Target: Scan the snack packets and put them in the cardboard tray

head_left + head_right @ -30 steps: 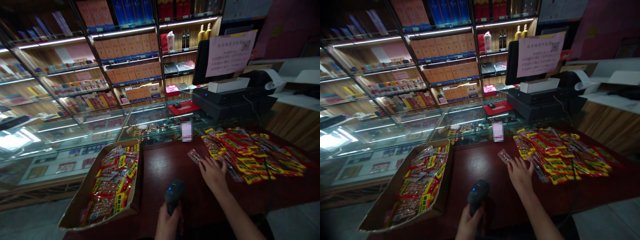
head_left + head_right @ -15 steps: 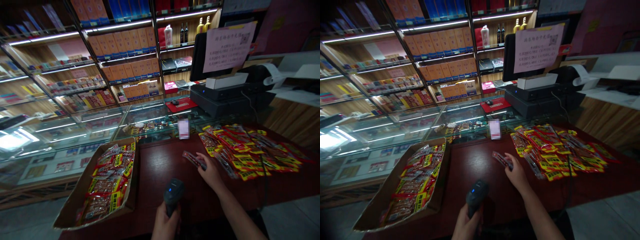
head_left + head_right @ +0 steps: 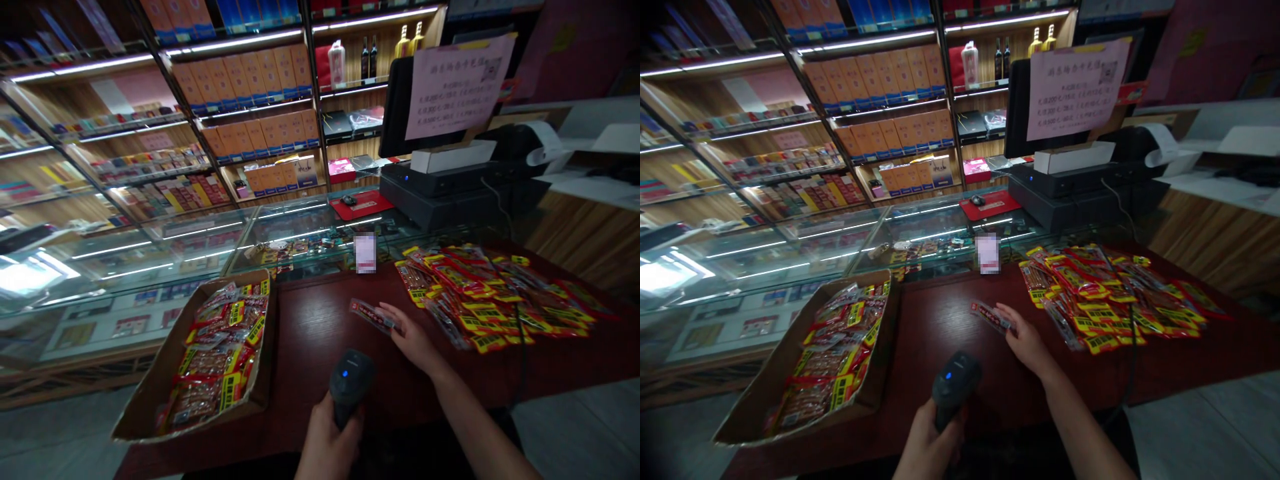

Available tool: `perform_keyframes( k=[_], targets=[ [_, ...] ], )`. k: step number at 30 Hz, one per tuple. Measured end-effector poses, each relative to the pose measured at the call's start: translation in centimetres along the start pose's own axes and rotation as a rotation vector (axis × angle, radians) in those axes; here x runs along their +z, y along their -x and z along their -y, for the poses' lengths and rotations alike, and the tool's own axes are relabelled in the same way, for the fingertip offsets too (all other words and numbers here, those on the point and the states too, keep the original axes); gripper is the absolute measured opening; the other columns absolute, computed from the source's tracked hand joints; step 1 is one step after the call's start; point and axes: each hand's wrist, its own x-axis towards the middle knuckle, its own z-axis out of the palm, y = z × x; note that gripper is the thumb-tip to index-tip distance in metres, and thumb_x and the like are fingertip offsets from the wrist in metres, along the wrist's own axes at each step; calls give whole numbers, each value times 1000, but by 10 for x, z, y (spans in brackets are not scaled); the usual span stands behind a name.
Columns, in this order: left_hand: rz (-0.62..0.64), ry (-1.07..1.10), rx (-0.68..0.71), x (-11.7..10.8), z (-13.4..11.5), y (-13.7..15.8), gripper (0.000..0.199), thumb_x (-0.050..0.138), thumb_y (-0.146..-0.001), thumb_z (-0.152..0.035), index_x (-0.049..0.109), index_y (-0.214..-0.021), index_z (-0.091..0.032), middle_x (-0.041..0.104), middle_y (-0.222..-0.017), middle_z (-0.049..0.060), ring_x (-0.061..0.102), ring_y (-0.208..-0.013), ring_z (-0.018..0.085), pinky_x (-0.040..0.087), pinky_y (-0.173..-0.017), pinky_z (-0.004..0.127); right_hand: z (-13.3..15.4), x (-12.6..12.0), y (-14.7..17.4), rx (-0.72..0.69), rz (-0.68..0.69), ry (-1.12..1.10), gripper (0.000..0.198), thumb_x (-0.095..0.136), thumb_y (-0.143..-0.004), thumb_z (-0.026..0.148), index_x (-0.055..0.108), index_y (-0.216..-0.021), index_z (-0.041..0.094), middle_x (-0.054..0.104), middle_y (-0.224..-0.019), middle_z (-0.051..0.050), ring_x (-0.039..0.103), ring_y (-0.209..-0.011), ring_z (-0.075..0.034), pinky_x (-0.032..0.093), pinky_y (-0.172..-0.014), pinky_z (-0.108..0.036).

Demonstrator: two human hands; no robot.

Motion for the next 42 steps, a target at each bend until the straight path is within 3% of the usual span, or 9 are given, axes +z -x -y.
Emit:
perform_keyframes(
  k=[7, 13, 17, 27, 31, 35, 39, 42],
  targets=[
    [39, 62, -24, -3, 1, 1, 22, 67, -79, -39, 59, -82, -18, 52, -50, -7, 44, -36, 8, 32, -37, 19, 7, 0, 0, -9, 33, 10, 64, 49, -80, 13, 48, -143, 27, 63, -141, -8, 56, -134, -19, 34, -120, -47],
    [55, 52, -5, -3, -4, 4, 20, 67, -80, -36, 59, -84, -17, 51, -49, -7, 44, -36, 9, 32, -37, 19, 1, 0, 0, -64, 35, -28, 60, 53, -85, 15, 46, -144, 23, 64, -140, -14, 60, -130, -25, 42, -113, -53],
    [45, 28, 1, -2, -5, 3, 17, 67, -79, -33, 60, -81, -17, 49, -47, -8, 43, -36, 9, 31, -37, 19, 1, 1, -1, -78, 27, -42, 60, 54, -84, 14, 48, -143, 24, 65, -138, -13, 60, -130, -27, 42, -113, -55],
    [20, 22, 69, -3, -7, 3, 9, 66, -77, -26, 61, -75, -18, 49, -46, -7, 45, -38, 10, 33, -39, 20, 7, 0, 0, -25, 8, -2, 64, 54, -79, 13, 50, -142, 25, 67, -136, -12, 60, -130, -24, 39, -116, -51],
    [19, 31, 65, -2, -2, 1, 13, 66, -77, -29, 61, -76, -17, 50, -48, -7, 45, -38, 9, 33, -39, 19, 4, 0, -1, 2, 25, 2, 64, 53, -80, 15, 48, -143, 26, 65, -139, -9, 58, -132, -20, 35, -119, -49],
    [-17, 90, 19, -7, 11, -7, 23, 68, -77, -38, 59, -82, -17, 53, -50, -7, 46, -36, 8, 33, -37, 19, 2, -3, -3, 48, -26, -38, 58, 57, -82, 24, 52, -140, 25, 67, -137, -11, 60, -130, -23, 40, -116, -48],
    [-82, 227, -84, -16, 22, -18, 43, 72, -70, -56, 56, -84, -18, 54, -48, -7, 45, -33, 9, 34, -34, 20, 26, 6, -8, 169, -101, -195, 57, 64, -77, 30, 59, -134, 23, 68, -135, -13, 63, -126, -28, 47, -110, -49],
    [-90, 316, -99, -20, 25, -22, 48, 72, -68, -61, 54, -83, -20, 56, -48, -6, 47, -32, 10, 35, -33, 20, 68, 38, -20, 203, 4, -323, 56, 65, -79, 29, 60, -135, 23, 67, -136, -11, 63, -126, -28, 49, -108, -47]
  ],
)
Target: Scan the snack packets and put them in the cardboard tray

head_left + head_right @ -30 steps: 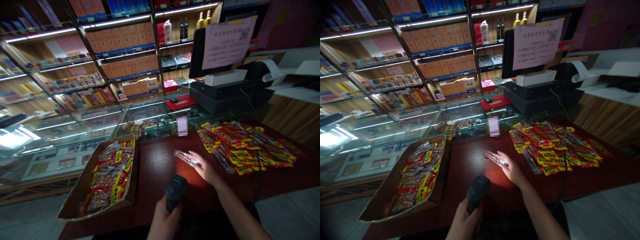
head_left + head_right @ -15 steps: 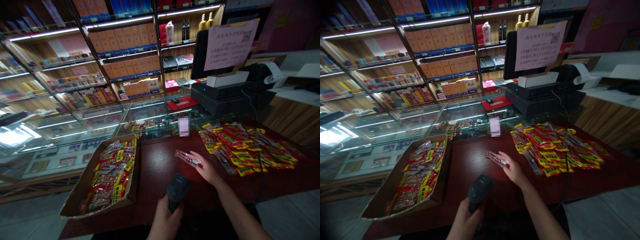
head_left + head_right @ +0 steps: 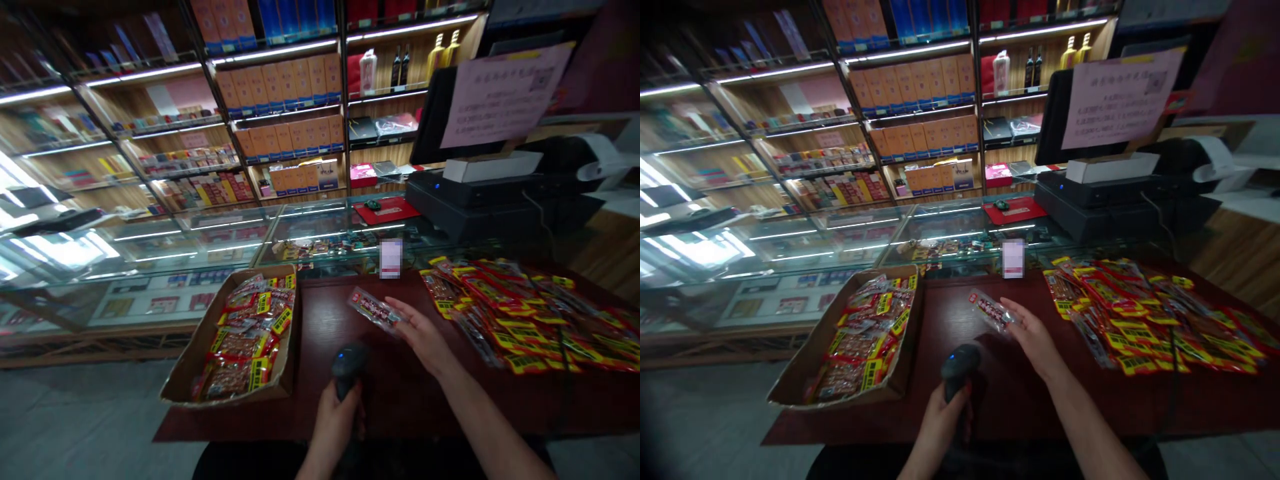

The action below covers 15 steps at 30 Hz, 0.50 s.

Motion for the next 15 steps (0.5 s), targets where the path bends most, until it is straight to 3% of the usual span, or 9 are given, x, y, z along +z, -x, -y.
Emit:
perform_keyframes(
  k=[5, 8, 10, 13, 15],
  targets=[
    [0, 41, 1, 0, 1, -2, 40, 71, -70, -55, 53, -80, -20, 55, -47, -7, 47, -33, 10, 36, -33, 20, 38, 128, -23, 9, 308, -70, 53, 62, -73, 15, 65, -125, 25, 72, -127, -4, 67, -117, -24, 52, -104, -43],
    [-37, 76, 9, -1, 8, -5, 41, 71, -66, -55, 54, -77, -20, 55, -45, -6, 46, -31, 10, 37, -32, 22, 36, 209, -25, 3, 531, -15, 57, 59, -68, 7, 66, -122, 24, 73, -125, -2, 69, -112, -21, 56, -97, -37],
    [-62, 94, 16, -2, 13, -8, 42, 73, -63, -56, 56, -76, -19, 55, -43, -5, 47, -31, 11, 37, -33, 23, 29, 250, -19, 11, 671, 103, 62, 60, -67, 5, 64, -126, 24, 72, -124, -1, 71, -106, -20, 58, -89, -32],
    [-42, 112, 82, -5, 21, -12, 42, 73, -65, -56, 59, -72, -18, 57, -44, -3, 51, -35, 13, 39, -37, 24, 18, 276, -7, -7, 753, 243, 66, 67, -65, 6, 65, -128, 25, 74, -121, -1, 72, -103, -22, 59, -84, -30],
    [-18, 115, 113, -7, 25, -14, 45, 72, -67, -59, 57, -70, -17, 57, -44, -2, 50, -34, 12, 38, -36, 24, 16, 263, -7, -110, 712, 266, 63, 69, -68, 10, 65, -128, 28, 74, -121, 1, 71, -106, -22, 58, -89, -31]
  ],
)
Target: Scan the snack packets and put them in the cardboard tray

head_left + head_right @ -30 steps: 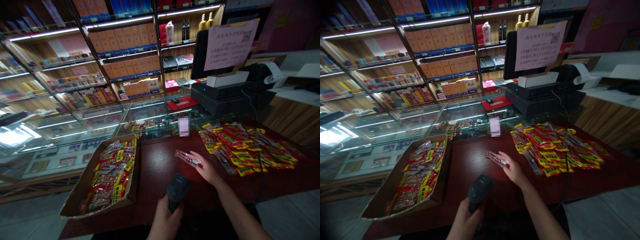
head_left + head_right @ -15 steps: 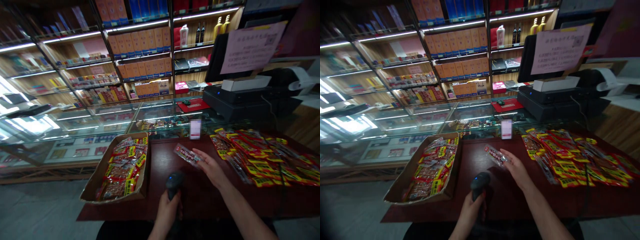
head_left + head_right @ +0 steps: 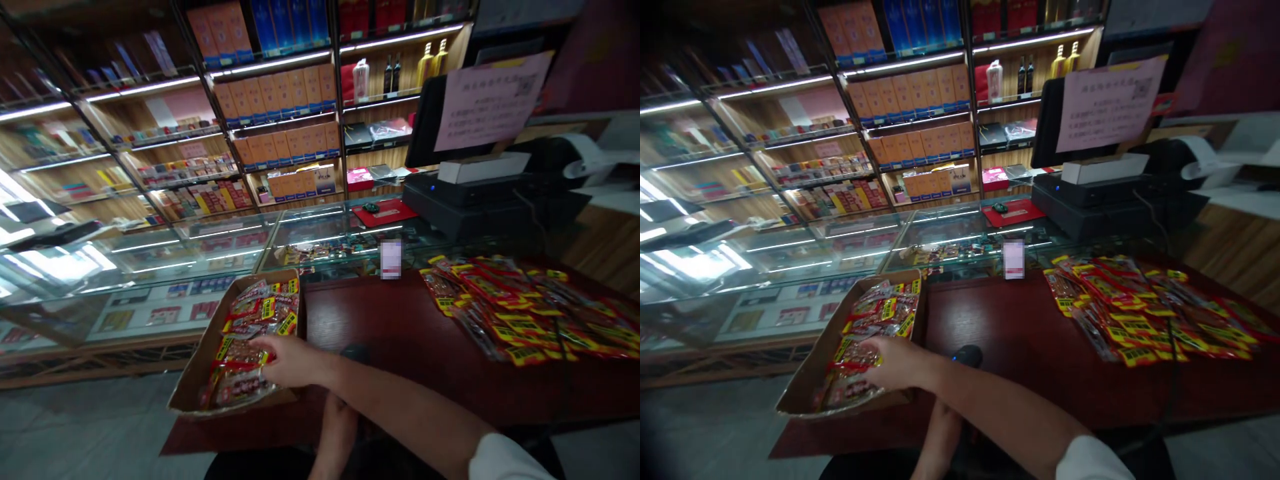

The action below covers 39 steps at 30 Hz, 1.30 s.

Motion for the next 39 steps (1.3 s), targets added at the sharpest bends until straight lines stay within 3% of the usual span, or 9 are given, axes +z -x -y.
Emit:
perform_keyframes(
  k=[5, 9, 12, 16, 20, 24, 28, 34, 39],
  targets=[
    [-11, -28, -52, 0, 0, 0, 54, 73, -65, -66, 55, -82, -19, 57, -46, -5, 46, -31, 11, 34, -30, 21, -16, -122, 60, 107, -534, 584, 41, 55, -87, 19, 68, -124, 31, 73, -124, 1, 69, -110, -16, 53, -99, -31],
    [-2, -63, -71, 3, -4, 2, 57, 74, -63, -67, 54, -85, -18, 57, -47, -6, 47, -32, 10, 35, -31, 21, -42, -231, 123, 409, -860, 836, 54, 49, -89, 21, 53, -137, -5, 47, -148, -33, 36, -144, -44, 16, -117, -67],
    [-20, -82, -66, 4, -4, 2, 59, 74, -62, -69, 54, -84, -19, 56, -46, -6, 46, -31, 10, 35, -31, 21, -69, -262, 158, 565, -975, 930, 61, 50, -87, 21, 48, -136, -16, 38, -151, -40, 21, -148, -48, -3, -115, -71],
    [10, -88, -61, 1, -4, 3, 57, 74, -64, -67, 54, -86, -18, 58, -48, -6, 49, -33, 11, 37, -33, 21, -102, -240, 184, 600, -874, 1226, 51, 45, -94, 29, 57, -135, 1, 53, -147, -26, 41, -142, -37, -4, -119, -64],
    [9, -106, -64, 2, -12, 7, 56, 75, -63, -66, 55, -83, -18, 58, -49, -5, 49, -34, 11, 37, -33, 21, -113, -192, 206, 361, -789, 1360, 39, 40, -100, 33, 67, -124, 17, 68, -133, -16, 58, -127, -31, -1, -119, -66],
    [8, -107, -75, 6, -18, 8, 56, 76, -60, -65, 56, -81, -18, 57, -47, -6, 47, -32, 10, 36, -33, 21, -114, -165, 227, 356, -922, 1329, 42, 47, -97, 40, 60, -130, 18, 63, -138, -18, 53, -131, -34, 16, -116, -65],
    [7, -113, -66, 5, -17, 8, 52, 75, -63, -60, 57, -84, -17, 57, -49, -5, 48, -34, 10, 36, -33, 21, -118, -162, 231, 491, -1040, 1334, 50, 56, -89, 47, 59, -125, 12, 58, -140, -26, 47, -133, -44, 18, -110, -74],
    [23, -131, -42, 5, -15, 11, 46, 73, -66, -55, 56, -84, -17, 56, -50, -6, 47, -35, 10, 37, -34, 21, -109, -168, 228, 301, -973, 1065, 36, 59, -88, 38, 54, -119, 21, 69, -118, -14, 66, -108, -32, 50, -95, -52],
    [52, -199, -37, 6, -16, 14, 41, 72, -69, -52, 58, -85, -16, 56, -51, -5, 47, -35, 10, 35, -34, 20, -104, -168, 227, 173, -889, 919, 41, 59, -86, 25, 50, -125, 24, 64, -119, -10, 66, -108, -28, 55, -94, -43]
  ],
)
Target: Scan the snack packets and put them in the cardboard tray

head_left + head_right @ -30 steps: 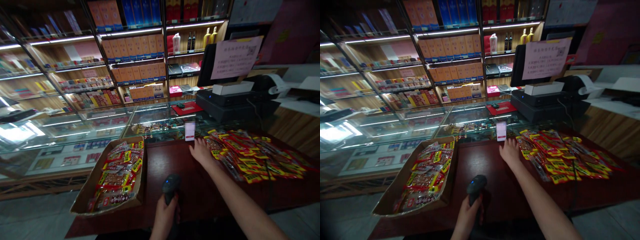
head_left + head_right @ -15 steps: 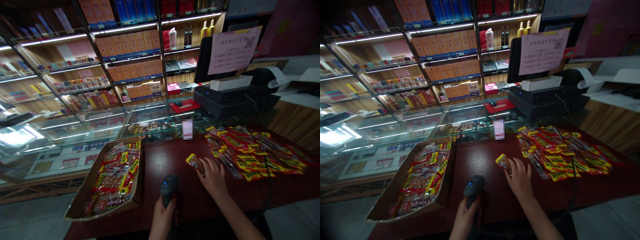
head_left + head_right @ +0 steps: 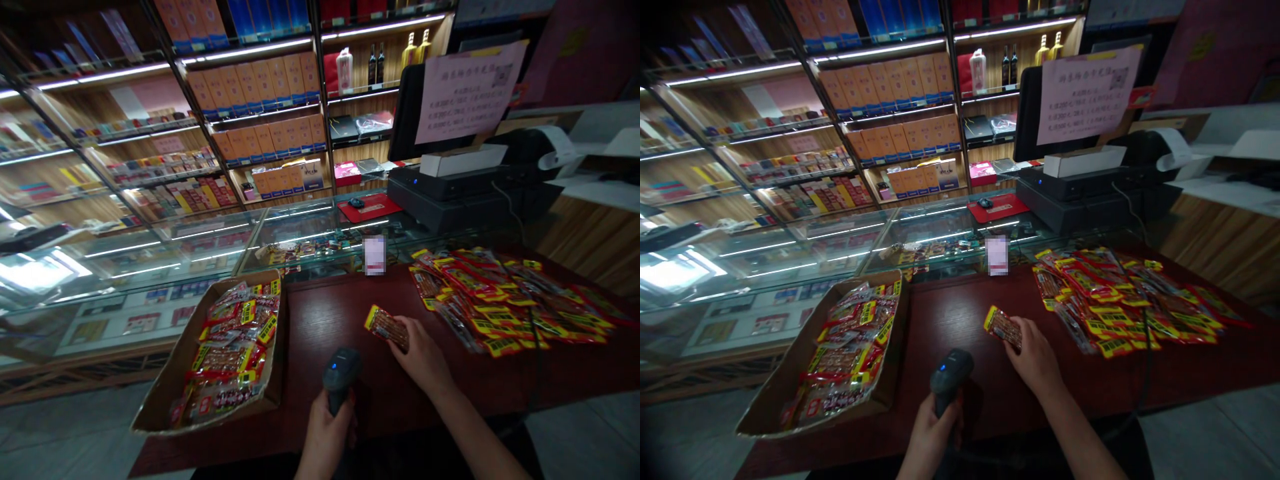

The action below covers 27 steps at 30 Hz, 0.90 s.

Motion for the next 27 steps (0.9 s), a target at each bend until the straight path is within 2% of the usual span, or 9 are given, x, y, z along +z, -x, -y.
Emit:
perform_keyframes(
  k=[8, 16, 22, 27],
  targets=[
    [69, -97, 54, -4, 8, 3, 24, 68, -74, -37, 60, -80, -15, 53, -51, -5, 44, -37, 8, 33, -37, 19, 5, 2, 2, -163, 27, -47, 49, 52, -81, 10, 49, -128, 24, 64, -124, -10, 63, -114, -27, 53, -100, -48],
    [75, -139, 71, -3, -1, 8, 13, 64, -72, -27, 57, -73, -17, 46, -47, -7, 41, -38, 8, 33, -39, 19, 10, -1, 1, -195, 43, -67, 52, 51, -77, 7, 51, -127, 23, 67, -122, -10, 65, -113, -26, 52, -99, -46],
    [73, -130, 69, -3, -3, 8, 12, 65, -72, -26, 58, -71, -17, 49, -48, -6, 43, -37, 8, 33, -39, 19, 8, -1, 3, -138, 82, -139, 45, 52, -83, 14, 54, -127, 24, 65, -126, -10, 63, -118, -27, 51, -102, -47],
    [39, -67, 32, 1, -1, 5, 22, 65, -77, -38, 57, -82, -18, 52, -49, -7, 42, -34, 8, 33, -35, 19, 12, -4, -6, 104, 64, -407, 40, 59, -83, 29, 59, -123, 24, 66, -125, -10, 65, -115, -27, 52, -102, -44]
  ],
)
